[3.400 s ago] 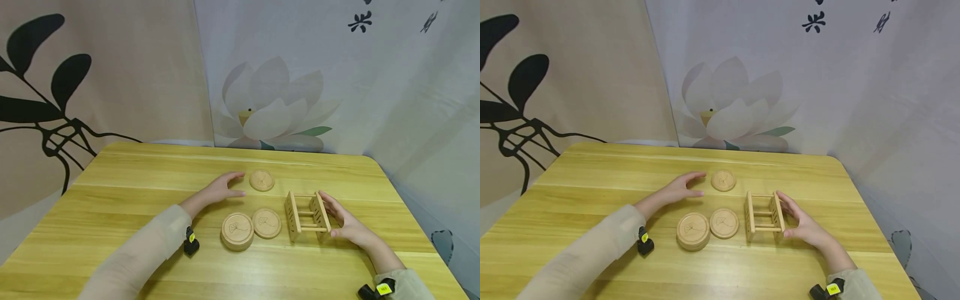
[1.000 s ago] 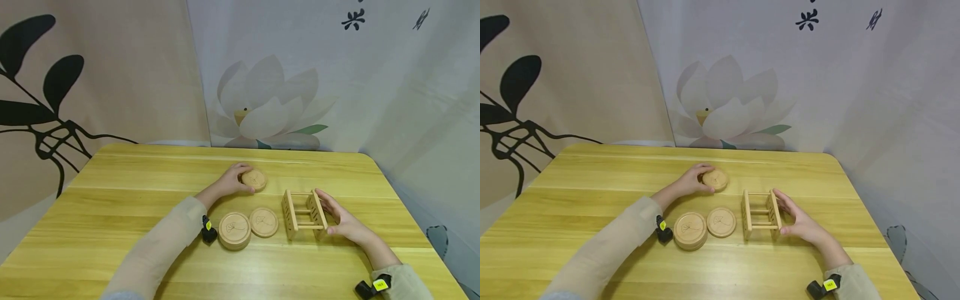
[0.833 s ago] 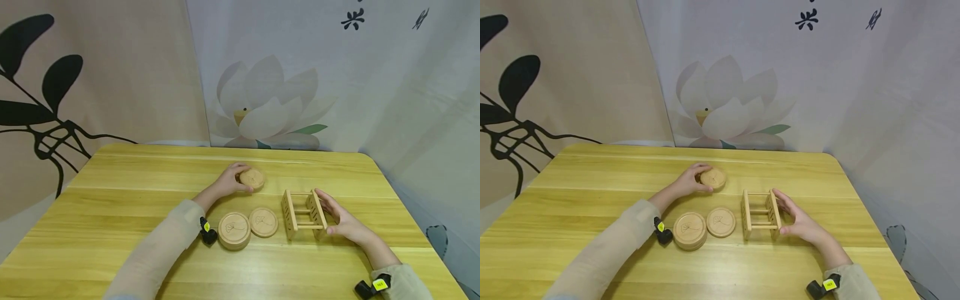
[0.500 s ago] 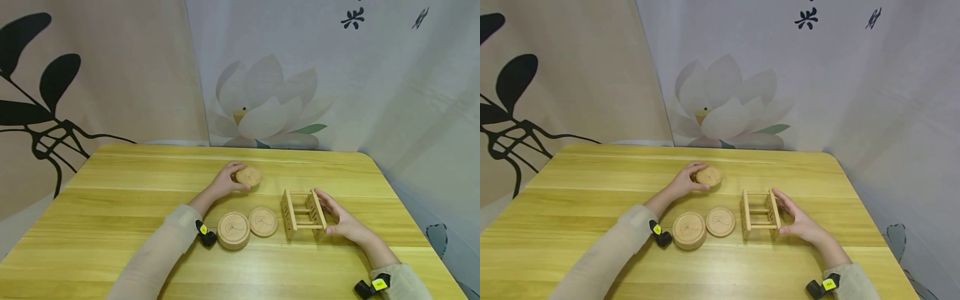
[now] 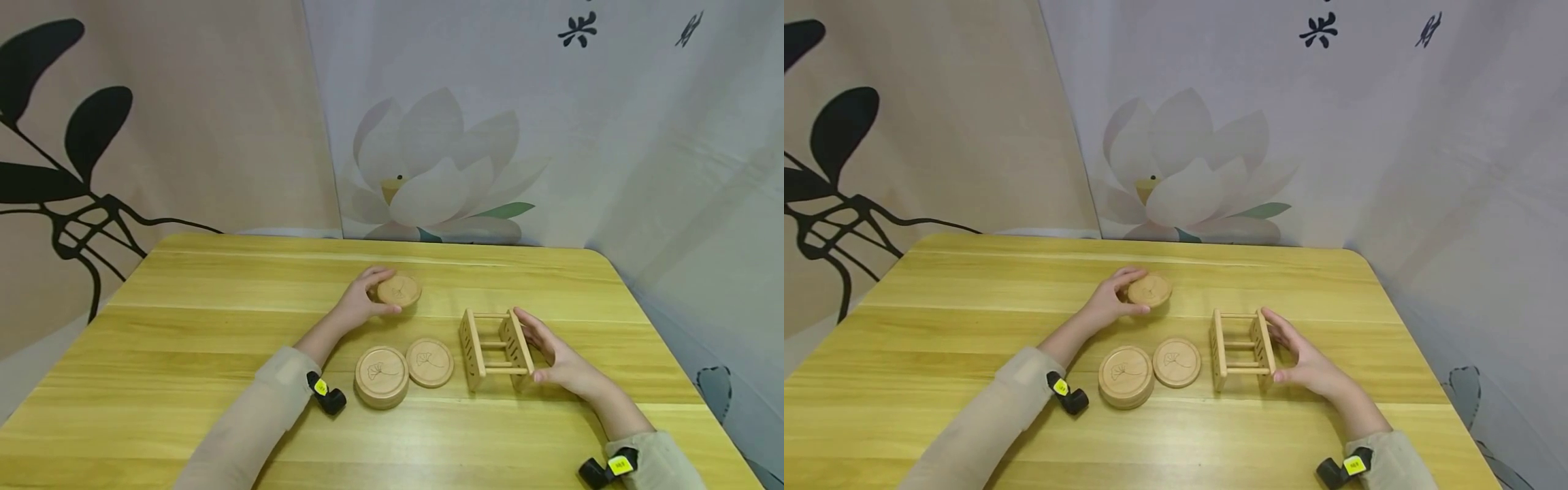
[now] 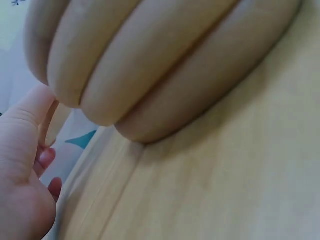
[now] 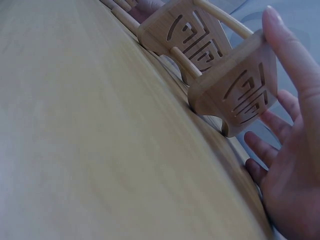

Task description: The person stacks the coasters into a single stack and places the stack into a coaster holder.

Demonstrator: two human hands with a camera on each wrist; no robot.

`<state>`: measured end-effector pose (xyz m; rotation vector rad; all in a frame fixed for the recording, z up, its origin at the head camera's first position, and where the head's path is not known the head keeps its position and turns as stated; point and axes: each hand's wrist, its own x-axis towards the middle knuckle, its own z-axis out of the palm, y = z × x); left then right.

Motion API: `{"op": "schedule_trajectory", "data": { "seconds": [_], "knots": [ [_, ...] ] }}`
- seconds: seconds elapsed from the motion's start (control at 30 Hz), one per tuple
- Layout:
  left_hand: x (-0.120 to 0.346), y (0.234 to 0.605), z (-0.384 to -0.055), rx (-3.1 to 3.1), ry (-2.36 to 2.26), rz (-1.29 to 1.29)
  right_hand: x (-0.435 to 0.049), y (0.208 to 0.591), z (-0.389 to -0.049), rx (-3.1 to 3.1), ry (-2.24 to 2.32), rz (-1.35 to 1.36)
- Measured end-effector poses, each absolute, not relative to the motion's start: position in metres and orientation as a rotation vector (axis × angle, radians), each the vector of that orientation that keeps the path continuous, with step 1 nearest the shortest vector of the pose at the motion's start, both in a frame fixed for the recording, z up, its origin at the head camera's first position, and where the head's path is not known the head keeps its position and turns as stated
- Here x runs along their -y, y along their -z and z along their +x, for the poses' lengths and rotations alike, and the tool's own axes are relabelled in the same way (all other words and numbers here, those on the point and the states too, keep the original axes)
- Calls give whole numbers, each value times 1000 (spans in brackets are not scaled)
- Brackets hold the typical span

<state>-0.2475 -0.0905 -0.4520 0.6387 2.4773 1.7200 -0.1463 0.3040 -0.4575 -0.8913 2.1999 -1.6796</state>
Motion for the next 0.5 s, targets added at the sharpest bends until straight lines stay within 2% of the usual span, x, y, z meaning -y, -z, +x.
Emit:
{"op": "schedule_trajectory", "data": {
  "seconds": [0.5],
  "knots": [
    [100, 438, -228, -2496, -1760, 669, -304, 457, -146, -2198, 1679, -900]
  ]
}}
